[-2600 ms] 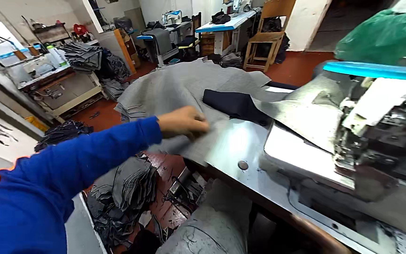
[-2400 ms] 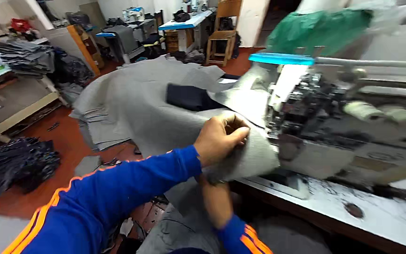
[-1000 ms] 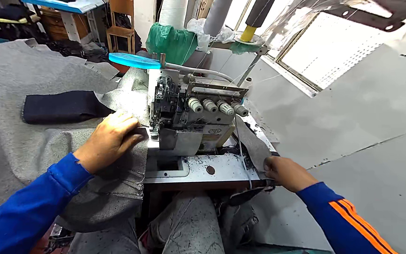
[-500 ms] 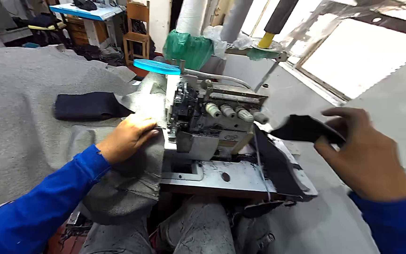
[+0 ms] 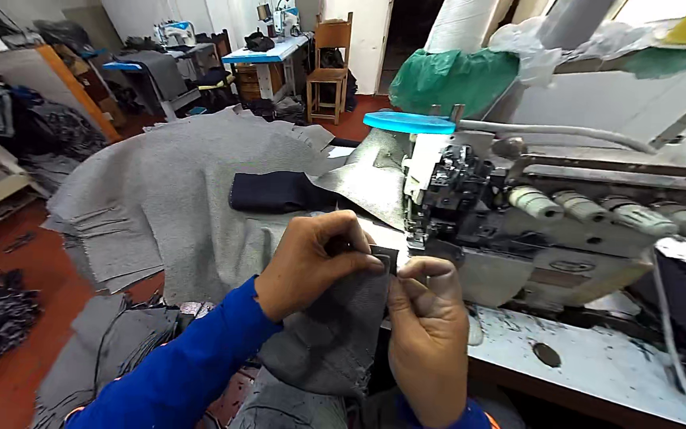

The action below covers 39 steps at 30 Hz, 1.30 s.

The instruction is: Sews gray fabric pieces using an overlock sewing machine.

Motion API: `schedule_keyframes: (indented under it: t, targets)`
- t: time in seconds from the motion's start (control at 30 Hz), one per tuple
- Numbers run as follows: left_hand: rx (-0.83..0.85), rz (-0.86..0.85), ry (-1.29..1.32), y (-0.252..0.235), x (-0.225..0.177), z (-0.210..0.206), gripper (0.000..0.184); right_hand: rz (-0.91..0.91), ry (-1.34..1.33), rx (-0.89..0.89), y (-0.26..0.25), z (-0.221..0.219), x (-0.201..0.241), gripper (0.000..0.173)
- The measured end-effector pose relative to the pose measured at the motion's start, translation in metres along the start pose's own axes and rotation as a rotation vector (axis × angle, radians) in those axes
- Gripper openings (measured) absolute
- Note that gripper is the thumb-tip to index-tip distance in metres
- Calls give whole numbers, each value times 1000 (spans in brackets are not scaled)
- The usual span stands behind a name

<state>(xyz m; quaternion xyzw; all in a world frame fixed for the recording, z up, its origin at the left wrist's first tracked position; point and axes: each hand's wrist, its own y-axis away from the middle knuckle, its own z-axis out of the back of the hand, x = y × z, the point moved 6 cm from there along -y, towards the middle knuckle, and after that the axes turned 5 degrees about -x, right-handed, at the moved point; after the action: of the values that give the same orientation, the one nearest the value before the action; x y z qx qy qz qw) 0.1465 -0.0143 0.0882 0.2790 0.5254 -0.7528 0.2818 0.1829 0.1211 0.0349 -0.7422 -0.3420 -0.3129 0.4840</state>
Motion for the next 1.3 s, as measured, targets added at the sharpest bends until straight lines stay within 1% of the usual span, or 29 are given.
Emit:
schedule_keyframes:
  t: [0.03, 0.07, 0.1, 0.13, 0.2, 0.23, 0.27, 0.33, 0.4, 0.43, 0.5, 0.53, 0.6, 0.67, 0.73, 0.83, 0.9, 0.97, 1.0, 1.03, 1.1, 1.13, 1.17, 1.2, 1.23, 1.3]
  targets:
    - [-19, 27, 4, 0, 2, 2, 14, -22, -54, -11, 0, -2, -3, 27]
    - [-30, 42, -2, 0, 2, 3, 15, -36, -98, -13, 1, -2, -7, 26]
    - [-41, 47, -16, -1, 2, 4, 14, -41, -108, 3, 5, -1, -11, 19]
    - [-47, 44, -30, -3, 1, 3, 14, -34, -52, 44, 10, 1, -15, 5]
    - [-48, 25, -97, -10, 2, 0, 13, -34, 113, 159, 30, 5, -23, 34]
    - [-33, 12, -159, -14, 7, -4, 13, -48, 168, 214, 42, 6, -30, 37]
    - [-4, -3, -223, -17, 15, -10, 12, -86, 206, 248, 54, 8, -40, 31]
    - [12, -39, -338, -17, 39, -27, 12, -248, 239, 264, 68, 16, -62, 20]
    - [-70, -134, -472, -14, 49, -41, 14, -371, 180, 265, 66, 28, -72, 19]
    - [-104, -206, -570, -11, 45, -46, 16, -389, 143, 279, 64, 33, -72, 19]
    - [-113, -317, -751, 1, 30, -58, 12, -365, 155, 319, 67, 41, -67, 20]
    - [-91, -339, -834, 8, 22, -66, 19, -332, 199, 332, 68, 44, -64, 19]
    - [-10, -308, -955, 22, 11, -82, 31, -255, 284, 344, 69, 51, -58, 18]
    - [46, -259, -1021, 28, 12, -91, 36, -185, 302, 324, 61, 55, -53, 18]
    - [79, -233, -960, 19, 19, -91, 29, -119, 279, 306, 48, 56, -49, 24]
    - [130, -187, -773, 2, 22, -81, 20, -96, 298, 253, 36, 56, -40, 34]
    - [173, -190, -705, 6, 11, -75, 21, -103, 280, 256, 31, 60, -35, 38]
    - [179, -242, -661, 25, -8, -75, 24, -140, 191, 254, 28, 65, -35, 39]
    - [171, -277, -645, 36, -16, -76, 27, -179, 118, 236, 28, 66, -37, 36]
    - [167, -316, -637, 49, -21, -78, 35, -227, 24, 209, 28, 65, -38, 33]
    - [164, -388, -687, 72, -20, -81, 54, -273, -134, 164, 27, 60, -39, 29]
    - [166, -415, -732, 81, -15, -82, 60, -269, -163, 137, 29, 57, -39, 29]
    - [171, -433, -780, 87, -9, -82, 61, -253, -153, 107, 30, 54, -40, 29]
    - [169, -447, -829, 90, -2, -81, 56, -224, -107, 78, 30, 52, -41, 30]
    - [161, -455, -874, 90, 4, -79, 46, -181, -29, 55, 30, 50, -41, 31]
    - [155, -492, -872, 81, 12, -73, 36, -68, 188, 13, 29, 48, -42, 33]
